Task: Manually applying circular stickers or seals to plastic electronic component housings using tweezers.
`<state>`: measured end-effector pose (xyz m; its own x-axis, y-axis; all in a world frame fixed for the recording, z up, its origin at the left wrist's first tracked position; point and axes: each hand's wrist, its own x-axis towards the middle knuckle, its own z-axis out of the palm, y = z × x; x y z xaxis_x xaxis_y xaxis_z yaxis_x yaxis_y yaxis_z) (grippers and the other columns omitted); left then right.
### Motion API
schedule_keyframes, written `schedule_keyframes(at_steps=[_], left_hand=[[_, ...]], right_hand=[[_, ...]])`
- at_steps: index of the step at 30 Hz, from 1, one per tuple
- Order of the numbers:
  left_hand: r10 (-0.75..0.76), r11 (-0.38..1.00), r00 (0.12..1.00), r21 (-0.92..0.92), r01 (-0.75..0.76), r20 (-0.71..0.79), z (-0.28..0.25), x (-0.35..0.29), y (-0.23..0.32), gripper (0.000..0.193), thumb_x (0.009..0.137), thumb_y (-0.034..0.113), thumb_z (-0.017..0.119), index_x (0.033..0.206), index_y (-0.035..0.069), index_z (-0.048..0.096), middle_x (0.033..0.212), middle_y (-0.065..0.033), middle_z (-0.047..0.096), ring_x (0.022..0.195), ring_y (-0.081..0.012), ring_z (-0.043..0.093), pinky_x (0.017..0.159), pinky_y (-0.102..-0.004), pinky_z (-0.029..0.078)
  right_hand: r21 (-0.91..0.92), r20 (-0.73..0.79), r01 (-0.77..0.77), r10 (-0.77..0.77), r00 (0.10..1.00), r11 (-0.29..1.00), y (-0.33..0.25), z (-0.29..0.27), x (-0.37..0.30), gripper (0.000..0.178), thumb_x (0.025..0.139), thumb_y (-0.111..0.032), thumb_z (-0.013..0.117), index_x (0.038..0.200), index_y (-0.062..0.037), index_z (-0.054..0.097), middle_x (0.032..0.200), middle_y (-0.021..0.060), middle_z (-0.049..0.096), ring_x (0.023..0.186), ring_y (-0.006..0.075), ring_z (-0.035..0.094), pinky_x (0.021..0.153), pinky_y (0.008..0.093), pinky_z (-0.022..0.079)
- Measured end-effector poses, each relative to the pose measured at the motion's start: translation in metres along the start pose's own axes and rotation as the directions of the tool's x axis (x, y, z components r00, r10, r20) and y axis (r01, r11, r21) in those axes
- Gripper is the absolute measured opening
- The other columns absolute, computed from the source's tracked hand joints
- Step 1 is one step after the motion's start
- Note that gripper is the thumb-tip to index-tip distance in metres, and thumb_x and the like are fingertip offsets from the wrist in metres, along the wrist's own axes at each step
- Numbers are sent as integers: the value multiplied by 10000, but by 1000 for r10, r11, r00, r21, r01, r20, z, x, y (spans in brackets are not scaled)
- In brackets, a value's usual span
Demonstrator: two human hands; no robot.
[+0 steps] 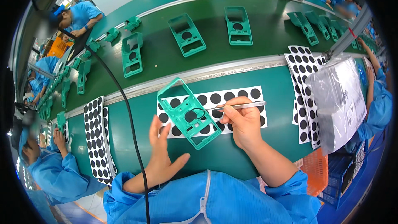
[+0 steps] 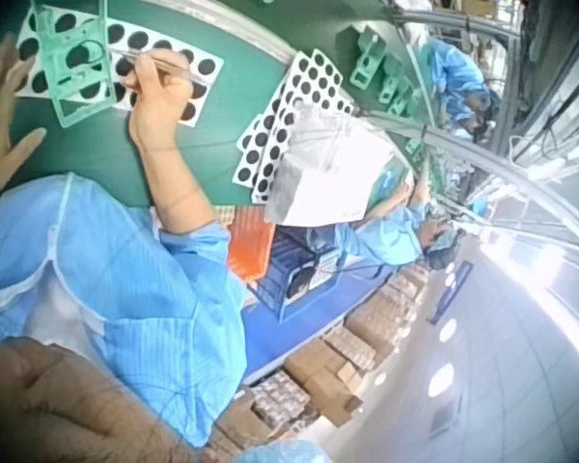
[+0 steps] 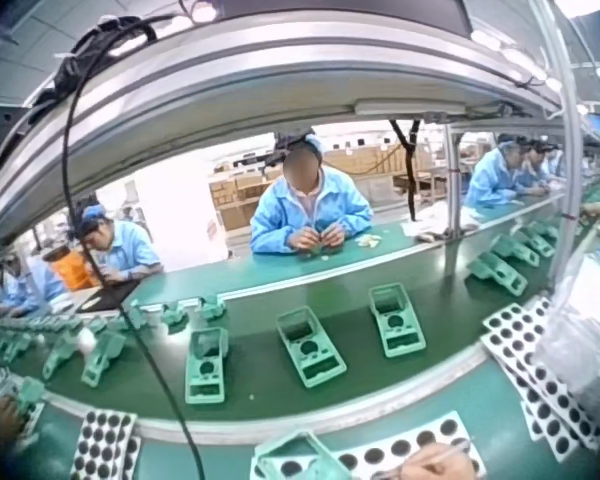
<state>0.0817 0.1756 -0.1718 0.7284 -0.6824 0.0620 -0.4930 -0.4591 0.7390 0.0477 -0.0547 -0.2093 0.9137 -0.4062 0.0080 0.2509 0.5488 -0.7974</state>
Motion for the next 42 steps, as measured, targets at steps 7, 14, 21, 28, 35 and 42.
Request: schedule_keyframes(at_steps=[7,14,21,28,35,42], left_hand=[[163,940,973,326,-103,-161,6,41,-23,879,676,144,740,1338,-53,196,1381,-313,174,1298,-470,166,1035,-490,230],[230,932,963,317,-177,-139,-1,47,-36,856,645,187,772,1305,-53,281,1354,-295,251,1264,-502,226,1004,-516,286],[309,867,926,466,-179,-218,3,48,-37,781,639,273,766,1265,-3,391,1349,-248,303,1248,-454,295,976,-581,261],[235,890,966,424,-169,-108,-1,48,-36,736,606,176,766,1236,-9,435,1305,-171,418,1258,-383,332,1014,-524,259],[242,912,964,365,-188,-108,-1,48,-37,657,593,135,773,1168,1,486,1301,-176,418,1262,-408,318,991,-470,320],[223,935,967,309,-177,-120,0,49,-38,554,588,120,783,1060,13,515,1299,-184,416,1269,-424,300,986,-472,327]], right_hand=[[32,-52,-73,74,996,997,8,0,1,95,842,-24,577,916,-19,518,835,109,623,635,99,593,615,242,550],[19,-62,-93,94,994,996,15,13,1,92,841,-15,577,910,-7,517,823,103,614,674,116,616,645,260,562],[-113,-42,-59,54,998,992,21,9,1,85,857,-9,547,927,-22,502,821,115,613,661,117,609,658,290,563],[-195,-45,-66,58,997,979,21,16,1,93,842,17,552,913,-9,497,817,121,612,649,118,609,643,273,559],[-189,-46,-68,60,997,980,22,14,1,81,836,14,567,897,7,514,821,121,615,664,123,617,632,245,551],[-170,-24,-51,48,999,984,23,14,3,74,836,2,582,886,23,532,816,112,618,699,121,625,627,218,544]])
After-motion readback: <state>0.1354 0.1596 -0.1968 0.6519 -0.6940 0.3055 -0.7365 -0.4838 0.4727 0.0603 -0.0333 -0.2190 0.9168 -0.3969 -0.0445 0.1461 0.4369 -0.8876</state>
